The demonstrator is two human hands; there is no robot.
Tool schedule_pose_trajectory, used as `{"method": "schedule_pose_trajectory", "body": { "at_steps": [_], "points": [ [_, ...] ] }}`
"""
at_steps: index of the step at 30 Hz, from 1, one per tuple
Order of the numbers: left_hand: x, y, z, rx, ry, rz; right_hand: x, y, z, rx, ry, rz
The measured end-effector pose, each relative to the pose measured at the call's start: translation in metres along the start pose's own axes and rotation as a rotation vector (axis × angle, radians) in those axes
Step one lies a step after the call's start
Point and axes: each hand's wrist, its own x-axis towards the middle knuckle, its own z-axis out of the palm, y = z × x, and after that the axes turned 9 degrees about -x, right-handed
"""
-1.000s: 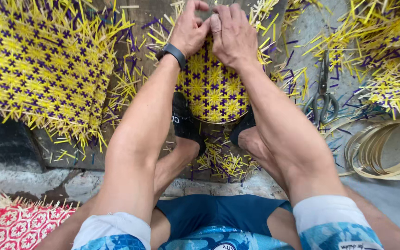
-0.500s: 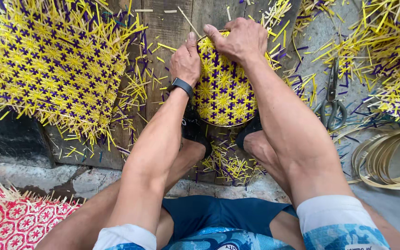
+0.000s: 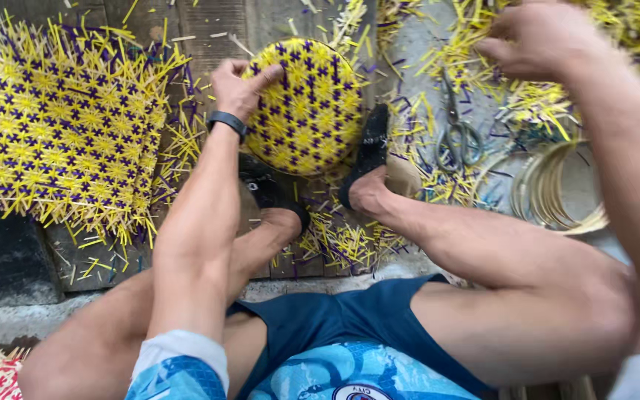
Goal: The person trims the protruding woven strands from the edge of a small round basket using shears. They repeatedly flip the basket, cut the excess material, and place a bamboo ring around the rim.
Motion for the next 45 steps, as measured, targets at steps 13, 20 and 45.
{"method": "schedule_pose_trajectory", "body": {
  "at_steps": [13, 20, 45],
  "points": [
    [-0.156, 0.017, 0.018, 0.745, -0.434, 0.736, -0.096, 0.011, 0.251, 0.531, -0.006, 0.202],
    [-0.138, -0.046, 0.011, 0.695, -0.294, 0.378, -0.079, -0.009, 0.298, 0.495, 0.271, 0.396],
    [-0.061, -0.006, 0.121, 0.819, -0.585, 0.499, -0.082, -0.046, 0.231, 1.42, -0.151, 0.337]
  ]
}}
